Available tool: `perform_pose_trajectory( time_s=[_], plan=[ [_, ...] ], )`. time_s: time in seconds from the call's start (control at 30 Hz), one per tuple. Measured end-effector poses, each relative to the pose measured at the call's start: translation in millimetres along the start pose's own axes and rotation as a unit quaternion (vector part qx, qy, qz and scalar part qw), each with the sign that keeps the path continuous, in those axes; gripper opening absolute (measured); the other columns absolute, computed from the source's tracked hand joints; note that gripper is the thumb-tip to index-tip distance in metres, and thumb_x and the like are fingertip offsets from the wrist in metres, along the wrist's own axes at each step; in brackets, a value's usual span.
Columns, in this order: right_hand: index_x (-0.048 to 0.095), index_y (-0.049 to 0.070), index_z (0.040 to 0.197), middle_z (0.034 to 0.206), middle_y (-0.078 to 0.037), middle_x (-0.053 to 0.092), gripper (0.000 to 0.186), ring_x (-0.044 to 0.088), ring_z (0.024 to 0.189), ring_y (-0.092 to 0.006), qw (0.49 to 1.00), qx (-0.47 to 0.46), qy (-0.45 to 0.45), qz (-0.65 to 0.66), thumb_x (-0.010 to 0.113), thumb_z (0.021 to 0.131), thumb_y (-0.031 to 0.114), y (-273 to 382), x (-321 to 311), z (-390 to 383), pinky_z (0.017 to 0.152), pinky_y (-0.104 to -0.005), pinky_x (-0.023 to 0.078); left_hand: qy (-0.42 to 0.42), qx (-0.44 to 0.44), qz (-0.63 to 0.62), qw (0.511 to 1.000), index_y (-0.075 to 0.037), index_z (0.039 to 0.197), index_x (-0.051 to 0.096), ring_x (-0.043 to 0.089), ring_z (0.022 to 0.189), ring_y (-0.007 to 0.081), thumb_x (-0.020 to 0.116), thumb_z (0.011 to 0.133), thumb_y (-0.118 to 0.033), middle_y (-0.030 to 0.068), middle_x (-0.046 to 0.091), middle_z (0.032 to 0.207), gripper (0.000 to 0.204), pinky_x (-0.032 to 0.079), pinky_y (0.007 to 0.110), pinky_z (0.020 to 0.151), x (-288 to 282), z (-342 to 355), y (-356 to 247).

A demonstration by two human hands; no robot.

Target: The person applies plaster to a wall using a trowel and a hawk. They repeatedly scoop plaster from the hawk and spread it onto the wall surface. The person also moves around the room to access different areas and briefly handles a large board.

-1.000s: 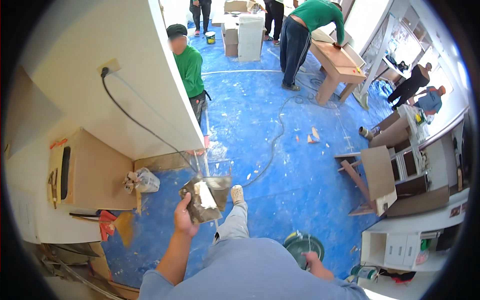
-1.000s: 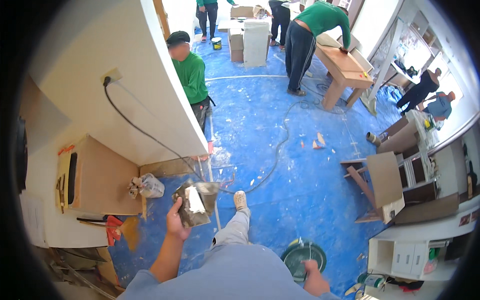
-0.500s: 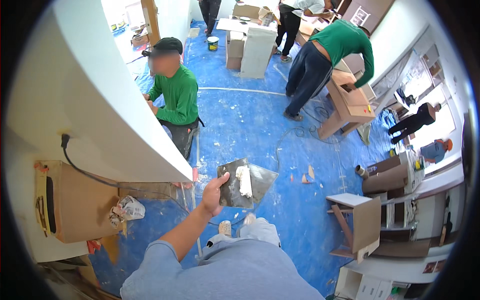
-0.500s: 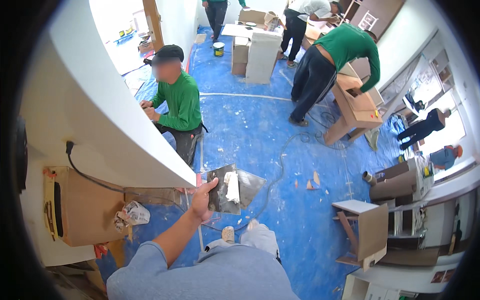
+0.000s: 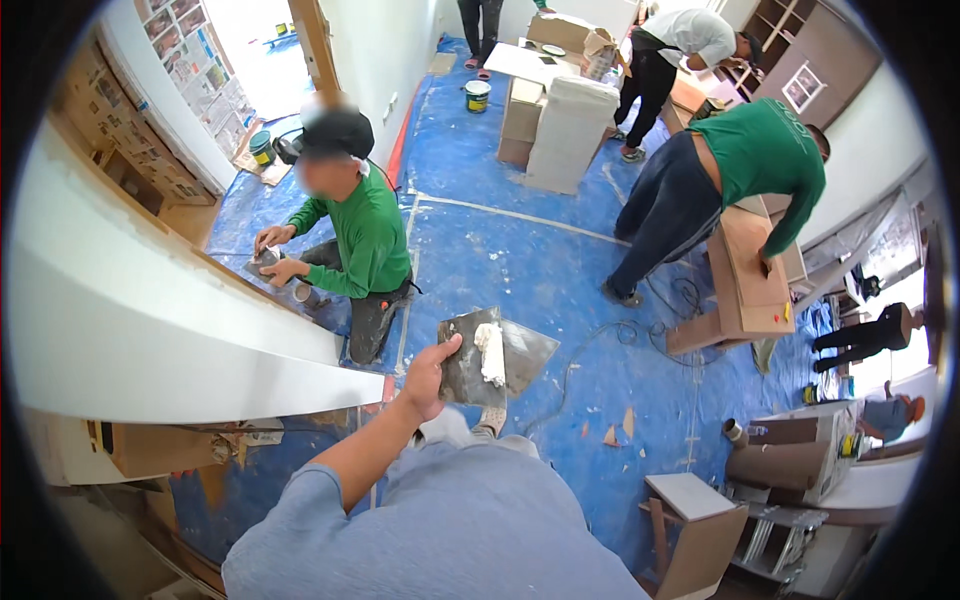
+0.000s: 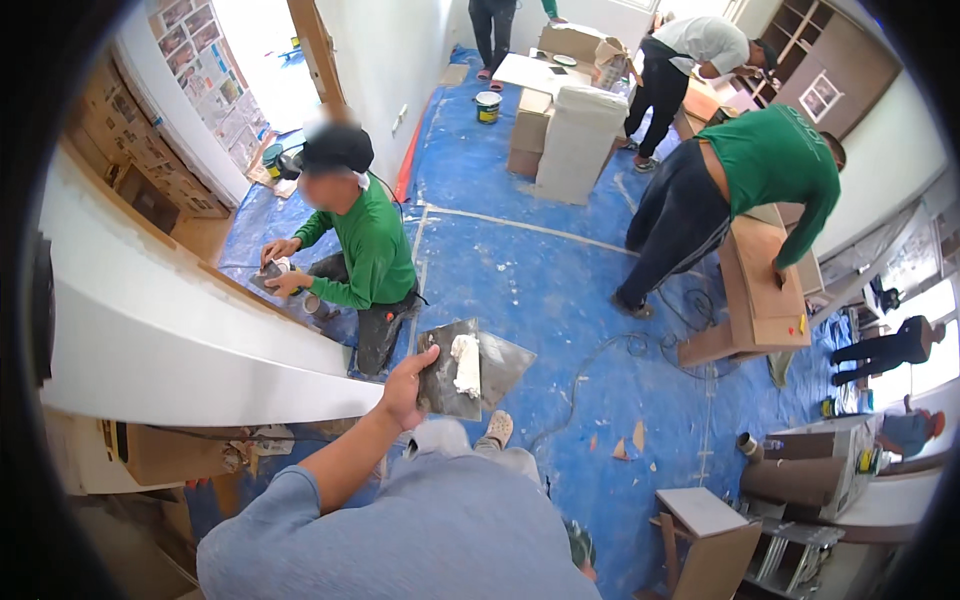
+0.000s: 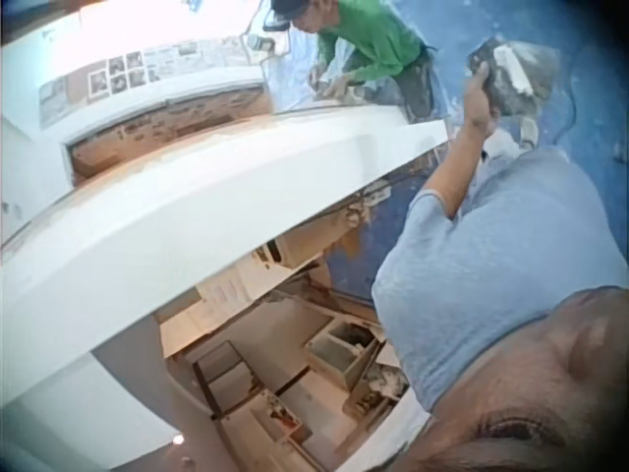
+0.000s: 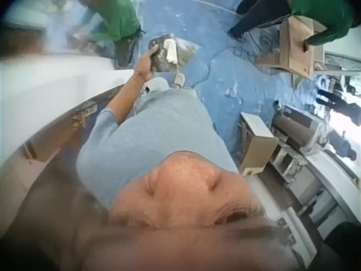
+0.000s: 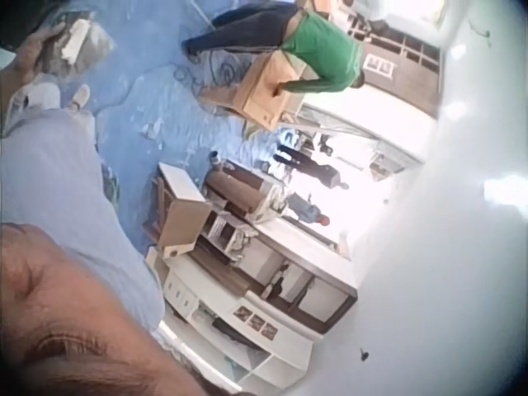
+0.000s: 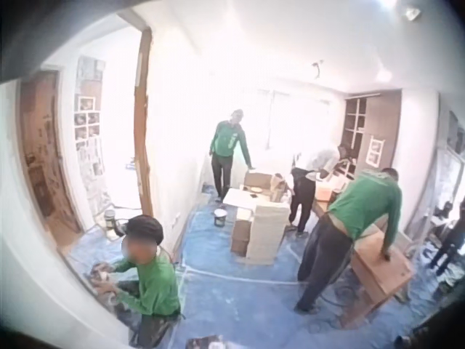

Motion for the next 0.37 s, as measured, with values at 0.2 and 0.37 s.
perform_pose_trajectory(
  time_s=[0.2,0.37],
  plan=[
    [0.074,-0.008,0.1,0.104,-0.03,0.072,0.067,0.068,0.105,-0.0458,0.997,-0.052,-0.024,-0.047,0.045,0.103,0.053,144.7,-69.8,130.8,0.091,-0.051,0.051,-0.019,-0.005,0.008,1.0,-0.003,0.12,0.066,0.073,0.098,0.0237,0.061,0.102,-0.032,0.0098,0.073,0.111,0.035,0.059,0.043,0.09,19.7,108.1,-56.2],
    [0.075,-0.005,0.101,0.106,-0.033,0.07,0.072,0.066,0.11,-0.0469,0.981,-0.092,-0.045,-0.167,0.035,0.106,0.054,325.6,-159.7,219.1,0.097,-0.0545,0.048,-0.028,0.017,-0.012,0.999,-0.004,0.119,0.066,0.073,0.097,0.0238,0.066,0.099,-0.036,0.0097,0.073,0.109,0.038,0.058,0.043,0.092,13.8,217.0,-87.5]
  ],
)
Point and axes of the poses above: each hand's wrist, its own z-axis towards the middle knuckle, its own x-axis out of the palm, y = z × x, the point moved 3 cm from there along z, towards the middle knuckle
